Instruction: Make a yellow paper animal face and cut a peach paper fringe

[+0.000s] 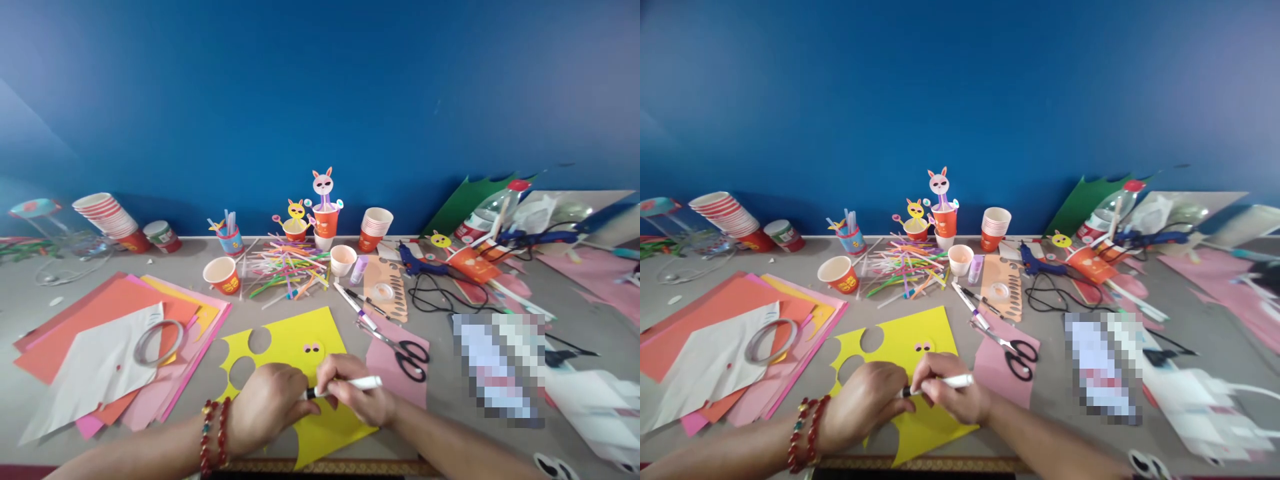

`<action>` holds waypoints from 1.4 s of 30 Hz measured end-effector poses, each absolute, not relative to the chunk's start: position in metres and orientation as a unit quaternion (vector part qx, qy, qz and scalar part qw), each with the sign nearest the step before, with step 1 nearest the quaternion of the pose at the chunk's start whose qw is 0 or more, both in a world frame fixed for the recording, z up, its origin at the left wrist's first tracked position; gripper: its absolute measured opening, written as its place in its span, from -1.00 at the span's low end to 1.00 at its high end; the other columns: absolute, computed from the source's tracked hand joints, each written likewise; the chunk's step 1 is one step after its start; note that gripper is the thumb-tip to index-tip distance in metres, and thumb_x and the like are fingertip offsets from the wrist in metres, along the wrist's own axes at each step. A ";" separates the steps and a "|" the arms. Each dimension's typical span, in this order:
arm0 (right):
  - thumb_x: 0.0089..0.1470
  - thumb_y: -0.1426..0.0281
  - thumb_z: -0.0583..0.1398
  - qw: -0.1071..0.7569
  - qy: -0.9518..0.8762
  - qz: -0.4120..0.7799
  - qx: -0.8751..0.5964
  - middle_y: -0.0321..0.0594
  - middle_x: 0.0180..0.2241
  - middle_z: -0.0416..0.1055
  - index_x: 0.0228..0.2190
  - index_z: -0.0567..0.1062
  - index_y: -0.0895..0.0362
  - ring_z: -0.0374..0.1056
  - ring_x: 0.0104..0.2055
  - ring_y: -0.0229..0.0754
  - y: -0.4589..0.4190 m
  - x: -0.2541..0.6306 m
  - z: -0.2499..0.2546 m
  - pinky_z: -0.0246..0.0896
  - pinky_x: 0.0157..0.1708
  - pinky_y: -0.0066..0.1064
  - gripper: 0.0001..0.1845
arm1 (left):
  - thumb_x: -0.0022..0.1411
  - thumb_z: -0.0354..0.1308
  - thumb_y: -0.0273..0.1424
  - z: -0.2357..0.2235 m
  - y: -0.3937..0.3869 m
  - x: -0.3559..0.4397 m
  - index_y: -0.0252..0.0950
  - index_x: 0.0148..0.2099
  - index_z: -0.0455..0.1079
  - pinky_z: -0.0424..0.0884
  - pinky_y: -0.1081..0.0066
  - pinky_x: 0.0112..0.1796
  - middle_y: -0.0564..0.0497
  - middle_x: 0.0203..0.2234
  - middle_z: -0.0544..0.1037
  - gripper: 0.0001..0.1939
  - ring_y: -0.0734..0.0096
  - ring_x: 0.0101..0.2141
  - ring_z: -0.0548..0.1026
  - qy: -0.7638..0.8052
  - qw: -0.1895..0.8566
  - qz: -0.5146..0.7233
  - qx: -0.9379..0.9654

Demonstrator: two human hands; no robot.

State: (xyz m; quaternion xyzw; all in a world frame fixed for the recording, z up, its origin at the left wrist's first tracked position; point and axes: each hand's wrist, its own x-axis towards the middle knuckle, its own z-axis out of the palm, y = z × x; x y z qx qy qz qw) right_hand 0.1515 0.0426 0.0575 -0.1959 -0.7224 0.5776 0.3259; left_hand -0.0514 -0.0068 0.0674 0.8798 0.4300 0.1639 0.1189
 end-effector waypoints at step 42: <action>0.03 0.28 0.21 0.239 -0.779 0.257 -0.520 -0.33 -0.46 0.47 -0.41 0.44 0.06 0.38 -0.45 -0.21 0.143 0.239 0.085 0.14 -0.48 -0.46 -0.89 | 0.40 -0.07 -0.42 0.049 0.007 -0.088 -0.26 -0.10 0.41 0.42 0.24 -0.20 -0.06 -0.25 0.52 -0.78 0.26 -0.23 0.44 0.453 0.042 0.174 0.873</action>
